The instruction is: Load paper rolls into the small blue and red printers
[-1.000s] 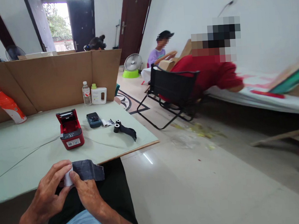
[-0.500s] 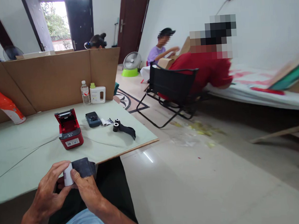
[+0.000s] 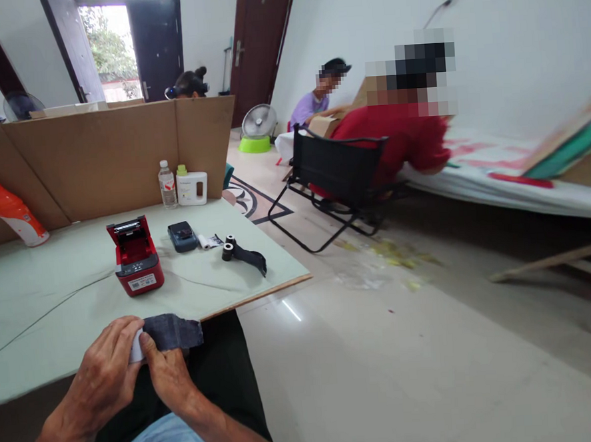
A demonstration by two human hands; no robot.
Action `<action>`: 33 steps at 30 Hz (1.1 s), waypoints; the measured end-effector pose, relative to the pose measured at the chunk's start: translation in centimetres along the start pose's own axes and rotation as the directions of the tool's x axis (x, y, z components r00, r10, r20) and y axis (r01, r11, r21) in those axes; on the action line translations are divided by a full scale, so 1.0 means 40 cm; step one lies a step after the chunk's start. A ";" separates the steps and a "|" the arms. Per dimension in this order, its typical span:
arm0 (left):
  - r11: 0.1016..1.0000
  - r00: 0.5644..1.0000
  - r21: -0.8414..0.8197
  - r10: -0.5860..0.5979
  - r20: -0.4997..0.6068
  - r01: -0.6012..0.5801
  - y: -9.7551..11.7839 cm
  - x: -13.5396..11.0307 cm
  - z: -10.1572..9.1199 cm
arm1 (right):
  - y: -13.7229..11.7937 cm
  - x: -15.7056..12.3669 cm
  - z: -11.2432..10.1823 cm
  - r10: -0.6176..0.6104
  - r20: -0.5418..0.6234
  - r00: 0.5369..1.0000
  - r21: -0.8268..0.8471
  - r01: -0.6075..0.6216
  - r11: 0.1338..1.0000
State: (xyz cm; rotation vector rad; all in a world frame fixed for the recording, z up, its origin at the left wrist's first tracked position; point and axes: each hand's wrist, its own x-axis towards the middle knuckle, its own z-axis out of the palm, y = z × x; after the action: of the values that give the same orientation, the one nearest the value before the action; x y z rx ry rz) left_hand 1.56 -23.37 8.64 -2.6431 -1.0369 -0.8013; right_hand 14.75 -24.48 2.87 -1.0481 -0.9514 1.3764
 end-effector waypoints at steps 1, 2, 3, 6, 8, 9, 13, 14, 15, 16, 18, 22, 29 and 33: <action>1.000 1.000 0.014 0.000 0.007 0.000 -0.002 -0.001 0.004 | 0.006 0.002 0.000 -0.010 -0.010 1.000 0.004 0.010 1.000; 1.000 1.000 0.015 0.000 0.013 0.000 -0.005 -0.002 0.008 | 0.013 0.004 0.000 -0.019 -0.017 1.000 0.010 0.019 1.000; 1.000 1.000 0.002 -0.002 0.021 0.002 -0.008 -0.003 0.012 | 0.018 0.005 0.000 -0.022 -0.020 1.000 0.017 0.023 1.000; 0.992 0.999 -0.123 -0.016 0.037 0.020 -0.020 -0.007 0.018 | 0.031 0.006 -0.003 -0.002 -0.024 1.000 0.087 0.004 0.996; 0.975 0.999 -0.219 -0.035 0.029 0.040 -0.025 -0.010 0.018 | 0.034 0.005 -0.003 0.036 -0.001 0.999 0.186 -0.035 0.982; 0.966 0.999 -0.254 -0.050 0.023 0.054 -0.027 -0.012 0.019 | 0.033 0.005 -0.002 0.053 0.023 0.998 0.235 -0.057 0.970; 0.945 0.994 -0.311 -0.106 -0.007 0.098 -0.027 -0.023 0.024 | 0.020 0.004 0.006 0.069 0.109 0.992 0.362 -0.105 0.926; 0.945 0.993 -0.312 -0.112 -0.024 0.100 -0.027 -0.027 0.027 | 0.016 0.004 0.007 0.068 0.118 0.991 0.383 -0.109 0.917; 0.946 0.993 -0.310 -0.114 -0.042 0.096 -0.028 -0.031 0.029 | 0.013 0.004 0.009 0.071 0.129 0.989 0.403 -0.117 0.908; 0.947 0.992 -0.308 -0.114 -0.061 0.090 -0.028 -0.034 0.030 | 0.010 0.004 0.010 0.076 0.141 0.987 0.420 -0.129 0.899; 0.947 0.989 -0.310 -0.118 -0.088 0.085 -0.029 -0.038 0.030 | 0.005 0.003 0.012 0.083 0.164 0.983 0.442 -0.149 0.884; 0.939 0.982 -0.330 -0.141 -0.127 0.092 -0.029 -0.035 0.016 | -0.005 -0.003 0.014 0.090 0.219 0.972 0.465 -0.184 0.866; 0.966 0.993 -0.251 -0.081 -0.084 0.057 -0.026 -0.018 0.002 | -0.009 -0.008 0.010 0.078 0.108 0.991 0.359 -0.112 0.927; 0.990 0.999 -0.138 -0.038 -0.033 0.033 -0.022 -0.001 -0.001 | 0.011 0.007 0.000 0.000 0.002 1.000 0.196 -0.001 0.981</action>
State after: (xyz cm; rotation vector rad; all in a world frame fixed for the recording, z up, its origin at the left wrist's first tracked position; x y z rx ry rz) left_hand 0.90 -22.76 8.63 -2.7195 -1.0580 -0.9572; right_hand 14.62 -24.23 2.41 -0.8984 -0.7989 1.4401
